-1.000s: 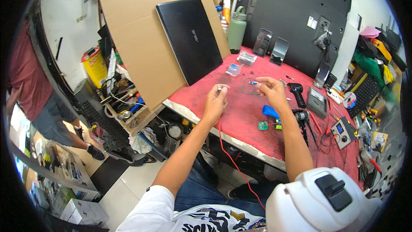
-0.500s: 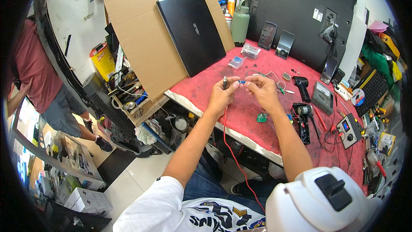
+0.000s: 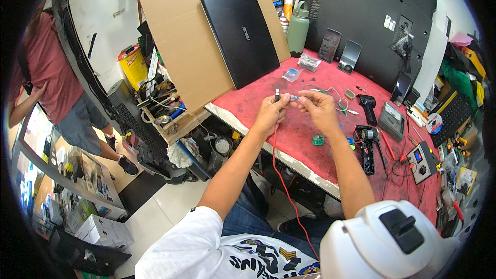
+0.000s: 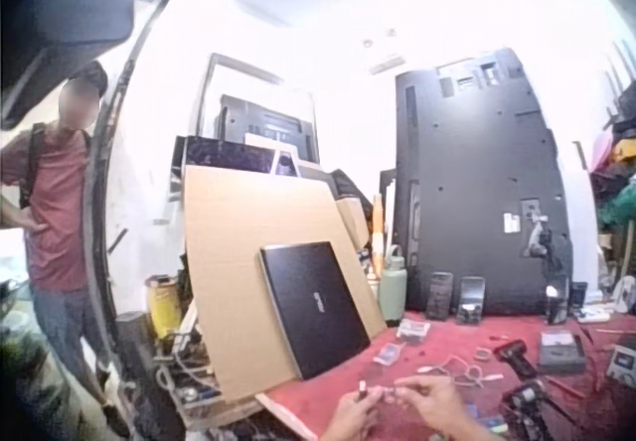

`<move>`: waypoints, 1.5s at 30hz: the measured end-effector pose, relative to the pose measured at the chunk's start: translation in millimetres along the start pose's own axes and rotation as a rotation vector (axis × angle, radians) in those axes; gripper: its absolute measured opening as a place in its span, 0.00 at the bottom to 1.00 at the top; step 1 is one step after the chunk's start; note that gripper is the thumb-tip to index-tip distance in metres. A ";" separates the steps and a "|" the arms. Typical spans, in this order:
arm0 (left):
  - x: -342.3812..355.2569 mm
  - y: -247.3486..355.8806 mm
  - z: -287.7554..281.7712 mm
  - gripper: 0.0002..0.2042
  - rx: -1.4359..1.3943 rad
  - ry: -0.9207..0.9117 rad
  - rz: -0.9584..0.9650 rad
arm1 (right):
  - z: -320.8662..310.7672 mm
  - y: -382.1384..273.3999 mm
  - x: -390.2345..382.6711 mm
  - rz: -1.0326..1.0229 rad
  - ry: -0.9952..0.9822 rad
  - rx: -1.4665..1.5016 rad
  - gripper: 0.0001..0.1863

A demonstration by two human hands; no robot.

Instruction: The person solders components on a circuit board, handles a small motor assembly, and tests the connections using a multimeter and power supply.

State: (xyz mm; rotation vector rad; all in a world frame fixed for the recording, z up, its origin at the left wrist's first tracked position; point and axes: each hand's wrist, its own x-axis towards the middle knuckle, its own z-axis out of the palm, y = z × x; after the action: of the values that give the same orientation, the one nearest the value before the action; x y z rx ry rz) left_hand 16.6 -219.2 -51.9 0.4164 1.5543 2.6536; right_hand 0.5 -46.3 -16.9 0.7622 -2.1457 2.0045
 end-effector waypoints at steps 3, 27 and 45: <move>-0.5 -2.6 -4.5 0.14 -0.075 -0.016 0.006 | 5.2 -2.6 -1.9 0.002 -0.010 0.037 0.10; 14.2 -13.4 10.1 0.11 0.022 0.073 0.052 | -24.3 -3.7 3.9 -0.445 0.380 -0.343 0.06; 17.3 -25.7 -1.9 0.12 0.016 0.061 0.092 | -13.6 -0.2 5.7 -0.372 0.382 -0.361 0.06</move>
State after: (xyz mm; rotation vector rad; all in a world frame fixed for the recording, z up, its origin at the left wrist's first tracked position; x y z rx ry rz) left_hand -3.1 -205.2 -71.3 0.4218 1.6121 2.7494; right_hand -7.9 -34.9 -12.7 0.6055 -1.8946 1.3944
